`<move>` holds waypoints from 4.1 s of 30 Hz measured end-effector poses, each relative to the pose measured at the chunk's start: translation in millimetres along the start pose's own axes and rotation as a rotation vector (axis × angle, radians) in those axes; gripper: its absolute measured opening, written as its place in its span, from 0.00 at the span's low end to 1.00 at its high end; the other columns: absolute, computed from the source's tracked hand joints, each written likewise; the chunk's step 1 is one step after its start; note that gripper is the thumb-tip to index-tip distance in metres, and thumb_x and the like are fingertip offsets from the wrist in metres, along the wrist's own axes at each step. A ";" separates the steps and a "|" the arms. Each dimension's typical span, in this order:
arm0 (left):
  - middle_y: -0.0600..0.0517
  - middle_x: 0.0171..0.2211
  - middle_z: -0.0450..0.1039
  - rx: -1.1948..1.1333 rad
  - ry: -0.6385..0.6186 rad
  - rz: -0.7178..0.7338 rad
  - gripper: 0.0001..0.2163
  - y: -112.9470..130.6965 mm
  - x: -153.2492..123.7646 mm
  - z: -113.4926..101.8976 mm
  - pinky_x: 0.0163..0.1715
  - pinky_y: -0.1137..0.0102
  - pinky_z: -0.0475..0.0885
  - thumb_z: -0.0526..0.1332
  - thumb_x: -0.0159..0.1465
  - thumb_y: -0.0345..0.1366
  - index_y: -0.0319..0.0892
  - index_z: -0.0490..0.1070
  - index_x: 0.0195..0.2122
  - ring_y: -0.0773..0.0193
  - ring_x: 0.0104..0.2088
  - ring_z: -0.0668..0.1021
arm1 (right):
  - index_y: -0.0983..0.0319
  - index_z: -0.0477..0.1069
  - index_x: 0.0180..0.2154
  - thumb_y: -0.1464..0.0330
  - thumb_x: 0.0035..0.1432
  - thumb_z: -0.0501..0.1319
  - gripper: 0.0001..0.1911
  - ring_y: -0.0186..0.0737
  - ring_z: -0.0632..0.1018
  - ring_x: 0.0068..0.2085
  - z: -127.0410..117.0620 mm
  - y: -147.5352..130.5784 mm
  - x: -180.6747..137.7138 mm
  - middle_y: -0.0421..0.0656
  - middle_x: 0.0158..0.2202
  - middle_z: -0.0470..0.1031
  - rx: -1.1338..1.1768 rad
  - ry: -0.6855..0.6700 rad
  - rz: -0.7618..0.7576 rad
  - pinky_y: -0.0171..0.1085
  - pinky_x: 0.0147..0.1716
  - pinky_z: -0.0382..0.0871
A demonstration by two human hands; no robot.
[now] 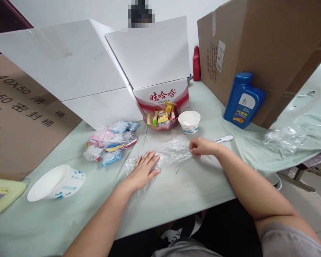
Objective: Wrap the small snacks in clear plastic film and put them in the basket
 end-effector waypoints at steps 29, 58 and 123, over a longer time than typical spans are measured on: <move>0.47 0.41 0.69 -0.077 0.115 -0.204 0.25 -48.2 -10.9 -38.3 0.49 0.57 0.67 0.73 0.42 0.50 0.41 0.72 0.37 0.45 0.48 0.71 | 0.66 0.47 0.68 0.37 0.56 0.44 0.51 0.63 0.44 0.69 56.4 -6.9 19.8 0.54 0.70 0.43 -0.738 0.189 -0.215 0.65 0.62 0.38; 0.50 0.39 0.73 -0.469 0.372 0.118 0.06 -22.7 -15.6 -51.5 0.42 0.67 0.71 0.57 0.59 0.31 0.43 0.70 0.37 0.61 0.41 0.75 | 0.64 0.46 0.69 0.37 0.55 0.48 0.52 0.66 0.44 0.69 61.0 -10.9 20.4 0.55 0.70 0.45 -0.717 0.189 -0.257 0.66 0.62 0.38; 0.37 0.61 0.63 0.154 0.488 -0.027 0.20 16.9 -18.0 -39.1 0.60 0.51 0.57 0.52 0.69 0.41 0.37 0.65 0.58 0.44 0.64 0.61 | 0.66 0.67 0.55 0.52 0.65 0.53 0.28 0.55 0.67 0.59 37.6 -50.6 -26.0 0.57 0.56 0.69 -0.726 0.457 -0.449 0.50 0.56 0.60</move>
Point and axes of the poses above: each hand's wrist, its own x-axis towards the middle knuckle, its own z-axis out of the palm, y = z × x, the point moved 5 cm from there along x, towards the middle knuckle
